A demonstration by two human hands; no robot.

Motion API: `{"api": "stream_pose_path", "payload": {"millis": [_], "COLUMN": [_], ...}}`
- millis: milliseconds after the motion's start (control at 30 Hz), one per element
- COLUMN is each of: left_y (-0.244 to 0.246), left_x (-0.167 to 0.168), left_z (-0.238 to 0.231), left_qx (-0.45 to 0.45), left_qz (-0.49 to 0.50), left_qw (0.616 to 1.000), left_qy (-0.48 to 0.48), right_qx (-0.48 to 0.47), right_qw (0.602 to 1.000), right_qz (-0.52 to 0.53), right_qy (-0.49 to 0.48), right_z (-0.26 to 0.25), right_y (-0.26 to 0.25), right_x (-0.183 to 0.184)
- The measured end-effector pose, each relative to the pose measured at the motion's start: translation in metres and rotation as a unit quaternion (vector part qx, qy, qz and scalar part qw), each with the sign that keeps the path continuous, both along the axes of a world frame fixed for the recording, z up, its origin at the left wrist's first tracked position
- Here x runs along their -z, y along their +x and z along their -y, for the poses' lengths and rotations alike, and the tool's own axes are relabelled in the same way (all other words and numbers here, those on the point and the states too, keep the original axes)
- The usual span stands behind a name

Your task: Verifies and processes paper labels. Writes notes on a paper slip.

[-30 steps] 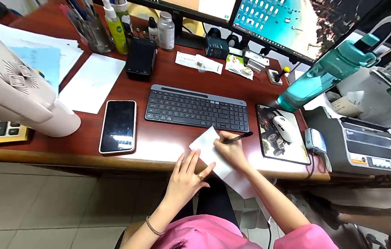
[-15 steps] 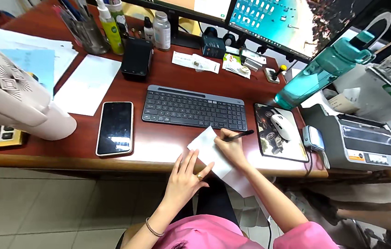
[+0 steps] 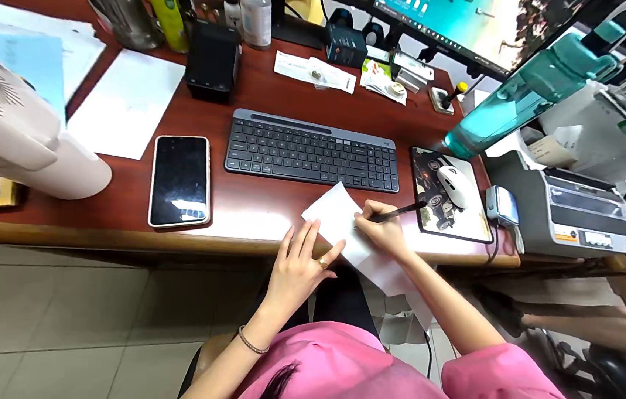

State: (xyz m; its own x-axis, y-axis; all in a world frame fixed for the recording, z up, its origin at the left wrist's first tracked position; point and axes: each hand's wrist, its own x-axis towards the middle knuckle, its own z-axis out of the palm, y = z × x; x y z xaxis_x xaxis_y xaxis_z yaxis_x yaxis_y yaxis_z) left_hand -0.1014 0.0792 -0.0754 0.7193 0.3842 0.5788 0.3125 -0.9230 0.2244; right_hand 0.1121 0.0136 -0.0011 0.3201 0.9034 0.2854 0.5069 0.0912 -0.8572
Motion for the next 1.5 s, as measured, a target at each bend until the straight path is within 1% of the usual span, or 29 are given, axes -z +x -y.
{"api": "stream_pose_path", "payload": {"millis": [167,267,400,633,700,767,833,900,967,1000,1033,1067,1100,1167,1267,1300,1333,1400,1500], "left_y": [0.000,0.000,-0.001,-0.001,-0.001,0.000,0.001,0.002,0.004,0.004,0.004,0.005,0.005,0.006,0.005,0.006,0.007,0.009,0.015], "left_x": [0.002,0.003,0.002,0.002,0.003,0.003,0.003,0.003,0.002,0.002,0.002,0.002,0.002,0.001,0.000,0.000,0.000,0.001,-0.001], "left_z": [-0.001,-0.001,-0.002,-0.002,-0.002,-0.001,-0.001,0.000,0.001,0.002,0.002,0.002,0.002,0.001,0.001,0.002,0.002,0.003,0.008], "left_qx": [-0.006,-0.003,0.000,-0.002,-0.001,-0.003,-0.008,-0.015,-0.020,-0.020,-0.020,-0.021,-0.024,-0.026,-0.034,-0.039,-0.045,-0.055,-0.070], "left_qz": [-0.002,-0.001,-0.001,0.002,0.002,0.001,0.000,0.005,0.013,0.015,0.016,0.016,0.016,0.017,0.017,0.019,0.022,0.035,0.068], "left_qw": [1.000,1.000,1.000,1.000,1.000,1.000,1.000,1.000,1.000,1.000,1.000,1.000,0.999,0.999,0.999,0.998,0.998,0.997,0.995], "left_qy": [0.006,0.000,0.001,0.003,0.004,0.009,0.018,0.021,0.016,0.013,0.012,0.014,0.018,0.024,0.033,0.039,0.043,0.046,0.024], "right_qx": [-0.007,-0.009,-0.008,-0.007,0.003,0.013,0.021,0.069,0.138,0.174,0.208,0.230,0.243,0.272,0.324,0.337,0.347,0.334,0.226], "right_qw": [0.999,0.998,0.999,0.997,0.999,1.000,0.995,0.989,0.982,0.973,0.953,0.923,0.895,0.857,0.825,0.820,0.824,0.854,0.903], "right_qz": [0.032,0.060,0.044,0.080,0.049,-0.021,-0.094,-0.129,-0.093,-0.044,0.023,0.082,0.120,0.181,0.239,0.250,0.260,0.287,0.328], "right_qy": [-0.010,0.010,0.007,0.021,0.009,0.001,0.016,-0.009,-0.089,-0.146,-0.221,-0.297,-0.353,-0.397,-0.397,-0.389,-0.364,-0.277,-0.160], "right_z": [-0.002,-0.004,-0.004,-0.007,-0.005,0.000,0.006,0.012,0.016,0.018,0.021,0.026,0.030,0.037,0.040,0.038,0.039,0.049,0.070], "right_y": [-0.003,0.001,0.003,0.003,0.000,-0.001,0.001,0.010,0.035,0.056,0.077,0.094,0.106,0.124,0.122,0.117,0.109,0.080,0.019], "right_x": [-0.002,0.002,0.004,0.006,0.003,-0.002,-0.006,-0.017,-0.032,-0.037,-0.043,-0.049,-0.052,-0.046,-0.037,-0.040,-0.044,-0.050,-0.038]}}
